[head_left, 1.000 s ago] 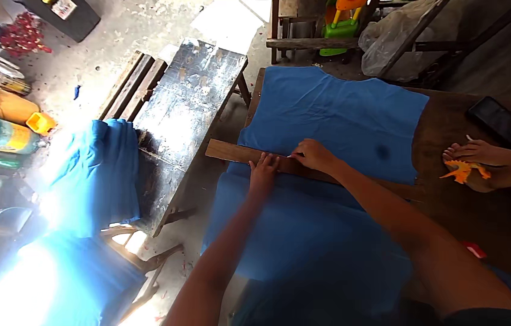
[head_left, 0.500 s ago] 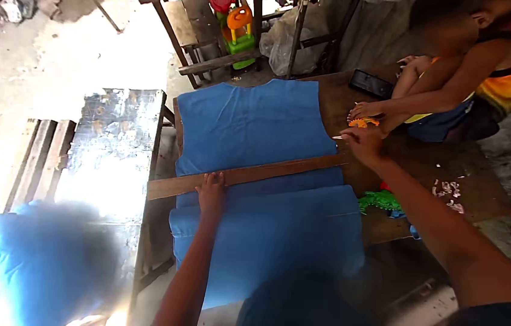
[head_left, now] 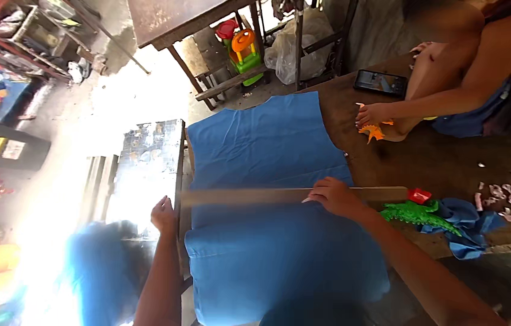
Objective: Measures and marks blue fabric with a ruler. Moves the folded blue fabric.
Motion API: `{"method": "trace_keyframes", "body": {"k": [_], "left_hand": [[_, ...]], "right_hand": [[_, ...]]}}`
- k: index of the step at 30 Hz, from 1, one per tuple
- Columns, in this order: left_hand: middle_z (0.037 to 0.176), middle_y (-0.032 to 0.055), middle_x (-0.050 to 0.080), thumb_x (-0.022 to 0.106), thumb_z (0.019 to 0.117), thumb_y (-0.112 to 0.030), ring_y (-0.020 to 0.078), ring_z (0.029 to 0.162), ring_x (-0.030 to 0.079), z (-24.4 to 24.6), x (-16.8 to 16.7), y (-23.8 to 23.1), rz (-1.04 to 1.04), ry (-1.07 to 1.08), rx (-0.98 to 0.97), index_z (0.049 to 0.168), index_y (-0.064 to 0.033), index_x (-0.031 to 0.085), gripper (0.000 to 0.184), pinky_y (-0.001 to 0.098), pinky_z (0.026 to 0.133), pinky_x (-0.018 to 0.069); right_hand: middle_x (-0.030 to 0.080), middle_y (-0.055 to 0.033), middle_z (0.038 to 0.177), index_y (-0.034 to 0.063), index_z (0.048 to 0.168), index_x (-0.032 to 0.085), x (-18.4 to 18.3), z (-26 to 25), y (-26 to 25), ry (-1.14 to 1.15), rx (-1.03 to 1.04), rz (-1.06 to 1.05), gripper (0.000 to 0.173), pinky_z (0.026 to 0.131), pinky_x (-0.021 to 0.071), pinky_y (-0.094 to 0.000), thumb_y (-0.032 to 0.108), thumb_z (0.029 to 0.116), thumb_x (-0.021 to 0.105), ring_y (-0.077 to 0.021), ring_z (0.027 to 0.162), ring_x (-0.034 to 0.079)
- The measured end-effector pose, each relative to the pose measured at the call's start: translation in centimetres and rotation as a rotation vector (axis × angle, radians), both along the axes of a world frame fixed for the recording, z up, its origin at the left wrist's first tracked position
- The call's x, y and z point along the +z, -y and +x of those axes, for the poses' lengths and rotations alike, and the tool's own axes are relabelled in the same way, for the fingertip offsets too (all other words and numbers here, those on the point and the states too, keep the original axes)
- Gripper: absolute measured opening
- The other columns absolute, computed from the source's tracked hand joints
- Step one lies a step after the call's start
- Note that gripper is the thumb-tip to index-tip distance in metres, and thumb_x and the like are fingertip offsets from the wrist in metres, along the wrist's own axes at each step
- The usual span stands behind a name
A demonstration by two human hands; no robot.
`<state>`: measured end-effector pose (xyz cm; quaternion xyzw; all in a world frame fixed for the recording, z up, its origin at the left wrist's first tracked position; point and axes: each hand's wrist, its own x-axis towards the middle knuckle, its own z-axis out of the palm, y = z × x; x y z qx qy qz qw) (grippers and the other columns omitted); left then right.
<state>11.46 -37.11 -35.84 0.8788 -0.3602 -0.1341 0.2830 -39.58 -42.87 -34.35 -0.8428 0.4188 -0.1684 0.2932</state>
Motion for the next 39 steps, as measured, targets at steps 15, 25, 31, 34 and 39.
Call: {"method": "trace_keyframes", "body": {"k": [15, 25, 31, 34, 39], "left_hand": [[0.124, 0.0289, 0.066, 0.071, 0.095, -0.044, 0.0465, 0.122, 0.06, -2.7, -2.0, 22.7, 0.148, -0.082, -0.111, 0.125, 0.0028, 0.067, 0.056, 0.0654, 0.105, 0.0424], [0.114, 0.0222, 0.072, 0.065, 0.1003, -0.032, 0.0397, 0.113, 0.066, -2.9, -0.8, 26.4, 0.012, 0.081, -0.107, 0.118, 0.001, 0.069, 0.038, 0.061, 0.101, 0.0469], [0.118, 0.023, 0.072, 0.055, 0.1052, -0.019, 0.0405, 0.117, 0.064, -2.1, -2.6, 24.2, -0.256, 0.371, -0.361, 0.117, 0.001, 0.074, 0.03, 0.0541, 0.106, 0.044], [0.11, 0.0152, 0.075, 0.067, 0.098, -0.017, 0.034, 0.109, 0.067, -2.6, -2.6, 22.6, -0.465, 0.313, -0.417, 0.108, -0.0052, 0.079, 0.019, 0.0496, 0.101, 0.0472], [0.107, 0.0132, 0.073, 0.065, 0.0979, -0.012, 0.0137, 0.082, 0.068, -7.3, 0.6, 17.7, -0.428, -0.108, -0.42, 0.116, 0.0028, 0.068, 0.023, 0.0336, 0.077, 0.0572]], "right_hand": [[0.065, -0.0404, 0.109, -0.0203, 0.105, 0.069, 4.5, -5.0, -7.7, 0.063, -0.892, 0.054, 0.025, 0.096, 0.0507, -0.05, 0.0, 0.1012, 0.055, -0.049, 0.103, 0.065], [0.065, -0.0407, 0.106, -0.0199, 0.103, 0.07, 3.8, -5.2, -5.0, 0.111, -0.903, 0.024, 0.023, 0.094, 0.051, -0.0381, -0.001, 0.1001, 0.057, -0.0429, 0.1, 0.065], [0.063, -0.0418, 0.109, -0.0226, 0.105, 0.068, 3.8, -5.4, -4.4, 0.157, -0.951, 0.066, 0.026, 0.097, 0.048, -0.0338, -0.001, 0.1017, 0.054, -0.0375, 0.104, 0.063], [0.063, -0.0423, 0.109, -0.0228, 0.105, 0.068, 4.3, -5.6, -3.8, 0.153, -0.944, 0.019, 0.026, 0.096, 0.0485, -0.0348, -0.001, 0.1011, 0.055, -0.039, 0.103, 0.064], [0.064, -0.0402, 0.106, -0.0193, 0.103, 0.07, 4.8, -6.1, -1.3, 0.162, -0.782, -0.155, 0.028, 0.092, 0.0514, -0.0422, 0.006, 0.1017, 0.057, -0.0425, 0.097, 0.064]]}}
